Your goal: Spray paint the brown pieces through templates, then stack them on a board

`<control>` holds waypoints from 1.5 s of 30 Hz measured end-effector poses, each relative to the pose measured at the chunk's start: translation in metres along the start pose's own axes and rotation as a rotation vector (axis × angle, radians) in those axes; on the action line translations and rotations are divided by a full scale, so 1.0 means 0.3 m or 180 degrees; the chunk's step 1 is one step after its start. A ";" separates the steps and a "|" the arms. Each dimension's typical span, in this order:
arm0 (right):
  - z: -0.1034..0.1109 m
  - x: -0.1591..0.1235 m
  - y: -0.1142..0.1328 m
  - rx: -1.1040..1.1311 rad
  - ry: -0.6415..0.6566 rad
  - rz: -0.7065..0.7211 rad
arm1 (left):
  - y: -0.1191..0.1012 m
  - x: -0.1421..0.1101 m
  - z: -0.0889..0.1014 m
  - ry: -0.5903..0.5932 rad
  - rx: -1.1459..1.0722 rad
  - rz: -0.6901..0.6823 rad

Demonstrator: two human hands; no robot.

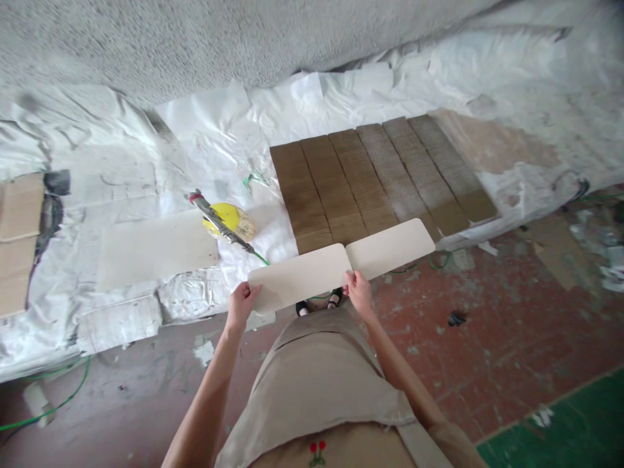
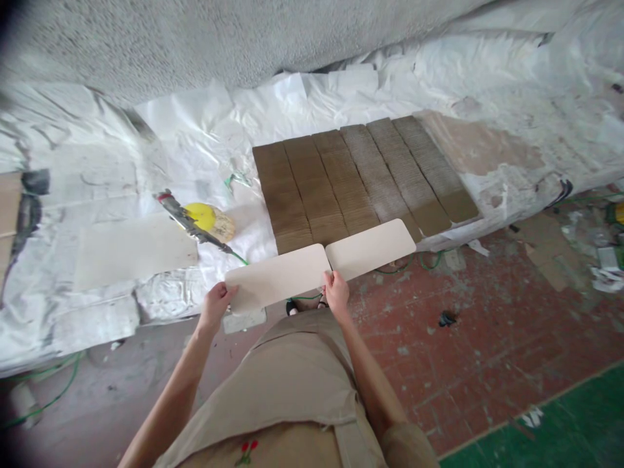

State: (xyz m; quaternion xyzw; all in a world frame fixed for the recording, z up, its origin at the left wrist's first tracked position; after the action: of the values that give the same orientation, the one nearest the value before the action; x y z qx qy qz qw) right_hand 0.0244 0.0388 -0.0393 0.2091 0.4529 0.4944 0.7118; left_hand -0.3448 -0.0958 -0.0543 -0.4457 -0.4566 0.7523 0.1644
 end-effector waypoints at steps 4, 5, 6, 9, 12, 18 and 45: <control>0.017 0.005 0.012 -0.0214 -0.0189 -0.0008 | 0.004 0.005 -0.010 -0.0007 -0.0024 -0.0007; 0.021 0.007 0.014 -0.0249 -0.0219 -0.0009 | 0.004 0.005 -0.013 -0.0007 -0.0045 -0.0005; 0.024 0.009 0.016 -0.0274 -0.0241 -0.0008 | 0.004 0.004 -0.017 -0.0003 -0.0073 0.0001; 0.029 0.014 0.020 -0.0299 -0.0261 0.0000 | 0.000 -0.002 -0.025 -0.0005 -0.0184 0.0036; 0.030 0.012 0.022 -0.0248 -0.0253 0.0010 | -0.006 -0.020 -0.032 0.0044 -0.0367 0.0118; 0.109 -0.031 -0.015 0.0160 -0.0474 -0.0085 | 0.002 -0.062 -0.029 0.0291 -0.0881 0.0350; 0.149 0.020 -0.167 0.2202 -0.0159 -0.0814 | 0.114 -0.101 0.037 -0.0001 -0.1301 0.0692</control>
State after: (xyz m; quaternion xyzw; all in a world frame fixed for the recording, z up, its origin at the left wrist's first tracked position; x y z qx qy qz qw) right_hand 0.0888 0.0297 -0.0570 0.3911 0.5982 0.2139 0.6659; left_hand -0.3318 -0.1398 -0.0650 -0.5162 -0.5488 0.6575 -0.0113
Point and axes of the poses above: each hand's wrist, its own x-axis towards the middle knuckle, its own z-axis out of the back of the hand, y = z × x, the point moved 8 cm from there along x, towards the middle knuckle, and after that the axes turned 3 degrees about -x, right-handed, at the moved point
